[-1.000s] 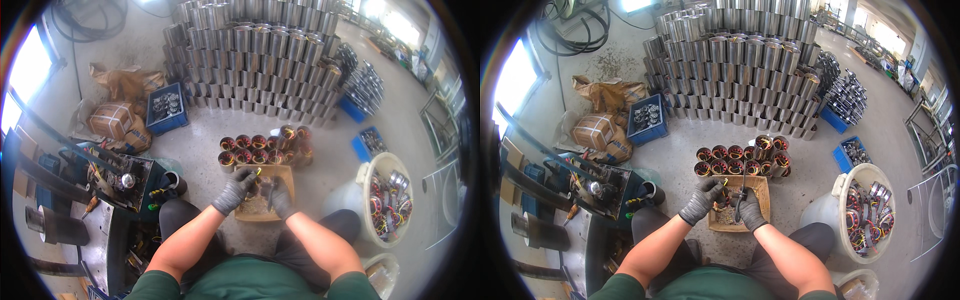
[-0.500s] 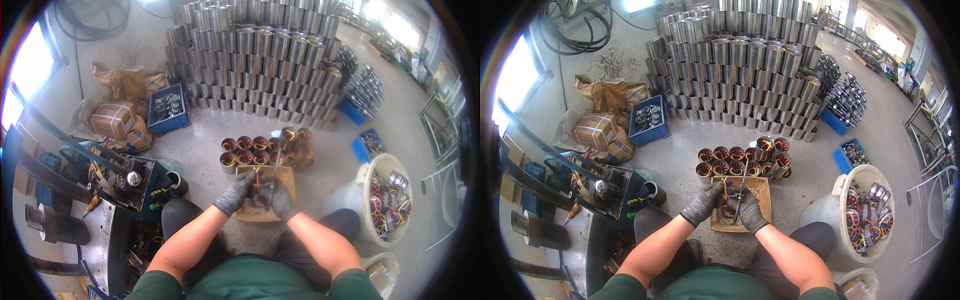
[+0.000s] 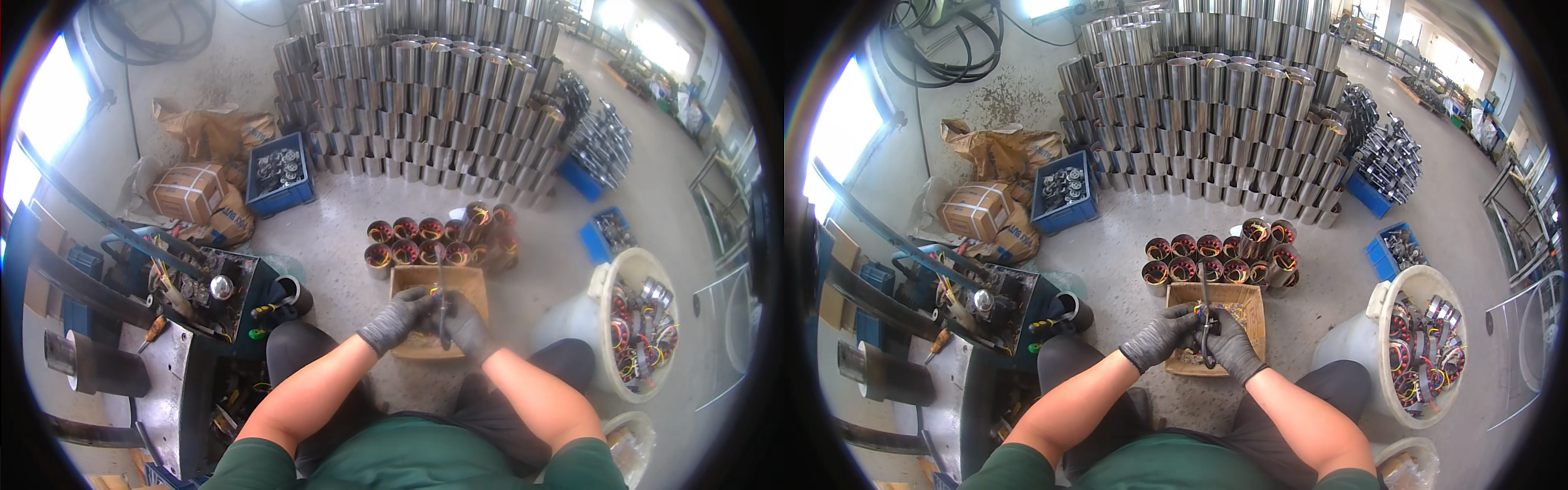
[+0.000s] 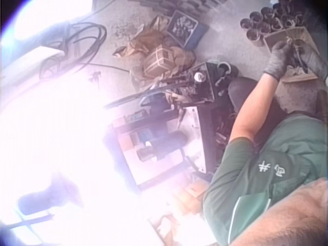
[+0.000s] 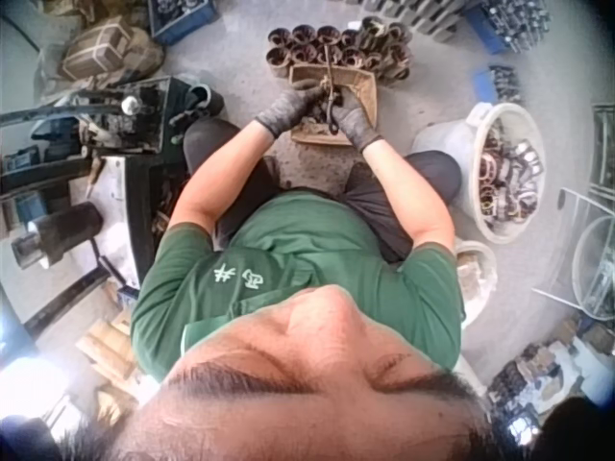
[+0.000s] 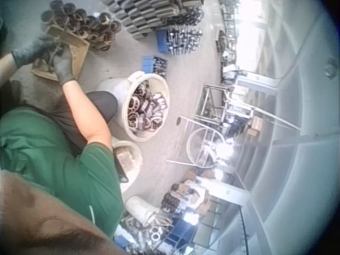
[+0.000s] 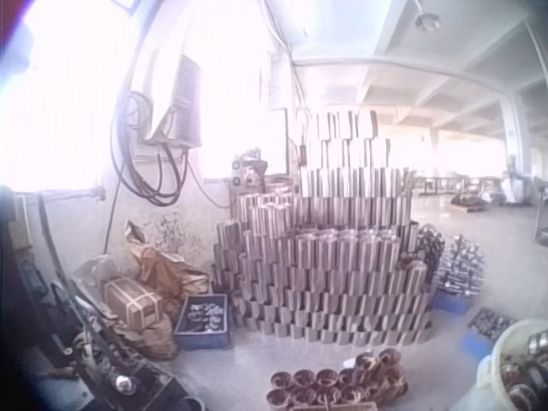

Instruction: The person places a metal casing into a hydraulic press, inserts an internal motor component with wiring, and operates the press to secure the parts together. The person then removes the assembled unit, uses a thin tool to arrange the wires, and places the unit into a container with other completed motors.

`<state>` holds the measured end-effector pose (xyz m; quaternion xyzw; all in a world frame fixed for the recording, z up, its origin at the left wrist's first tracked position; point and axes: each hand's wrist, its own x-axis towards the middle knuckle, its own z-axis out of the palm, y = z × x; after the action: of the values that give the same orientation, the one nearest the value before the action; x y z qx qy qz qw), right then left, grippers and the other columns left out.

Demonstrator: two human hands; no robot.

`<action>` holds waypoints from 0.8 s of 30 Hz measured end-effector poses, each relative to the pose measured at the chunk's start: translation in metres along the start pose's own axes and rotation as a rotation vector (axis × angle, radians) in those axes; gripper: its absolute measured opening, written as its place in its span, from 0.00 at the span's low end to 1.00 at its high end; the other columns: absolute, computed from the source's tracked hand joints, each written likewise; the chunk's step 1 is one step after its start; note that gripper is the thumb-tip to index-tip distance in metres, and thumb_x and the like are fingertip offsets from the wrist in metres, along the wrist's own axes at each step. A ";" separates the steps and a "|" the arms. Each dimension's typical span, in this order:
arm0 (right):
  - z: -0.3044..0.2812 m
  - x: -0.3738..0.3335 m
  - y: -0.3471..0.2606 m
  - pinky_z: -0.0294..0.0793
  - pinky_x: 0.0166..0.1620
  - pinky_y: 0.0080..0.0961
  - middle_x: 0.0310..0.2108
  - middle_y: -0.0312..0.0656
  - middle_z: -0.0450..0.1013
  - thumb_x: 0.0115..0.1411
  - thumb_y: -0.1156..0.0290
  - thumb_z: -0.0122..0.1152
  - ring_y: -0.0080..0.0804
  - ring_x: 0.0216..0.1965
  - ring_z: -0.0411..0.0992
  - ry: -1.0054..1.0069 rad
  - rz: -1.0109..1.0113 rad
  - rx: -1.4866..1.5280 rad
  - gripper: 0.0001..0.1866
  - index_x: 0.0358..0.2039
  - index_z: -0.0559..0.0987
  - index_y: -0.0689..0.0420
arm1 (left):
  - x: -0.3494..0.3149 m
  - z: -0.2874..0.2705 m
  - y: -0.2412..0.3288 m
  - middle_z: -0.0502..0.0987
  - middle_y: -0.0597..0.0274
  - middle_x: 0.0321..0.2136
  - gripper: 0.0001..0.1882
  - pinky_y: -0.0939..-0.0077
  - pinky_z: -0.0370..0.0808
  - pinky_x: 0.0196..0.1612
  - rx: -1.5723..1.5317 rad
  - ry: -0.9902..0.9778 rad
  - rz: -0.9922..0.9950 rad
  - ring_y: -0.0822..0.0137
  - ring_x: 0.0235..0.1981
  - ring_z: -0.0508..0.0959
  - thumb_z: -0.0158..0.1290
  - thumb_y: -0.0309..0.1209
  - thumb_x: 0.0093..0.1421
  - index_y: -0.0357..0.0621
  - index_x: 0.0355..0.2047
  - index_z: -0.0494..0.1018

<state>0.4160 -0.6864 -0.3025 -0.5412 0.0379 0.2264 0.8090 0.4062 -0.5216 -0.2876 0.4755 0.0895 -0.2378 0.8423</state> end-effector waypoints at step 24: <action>-0.018 -0.021 -0.025 0.73 0.35 0.24 0.31 0.36 0.73 0.64 0.54 0.64 0.22 0.31 0.69 -0.316 0.192 -0.663 0.29 0.58 0.71 0.59 | -0.006 -0.014 0.018 0.73 0.72 0.23 0.12 0.81 0.66 0.25 0.208 0.280 0.022 0.79 0.22 0.68 0.62 0.37 0.61 0.41 0.38 0.79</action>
<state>0.4111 -0.7168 -0.2820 -0.7259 -0.1121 0.3818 0.5610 0.4104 -0.5005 -0.2791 0.5894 0.1759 -0.1680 0.7704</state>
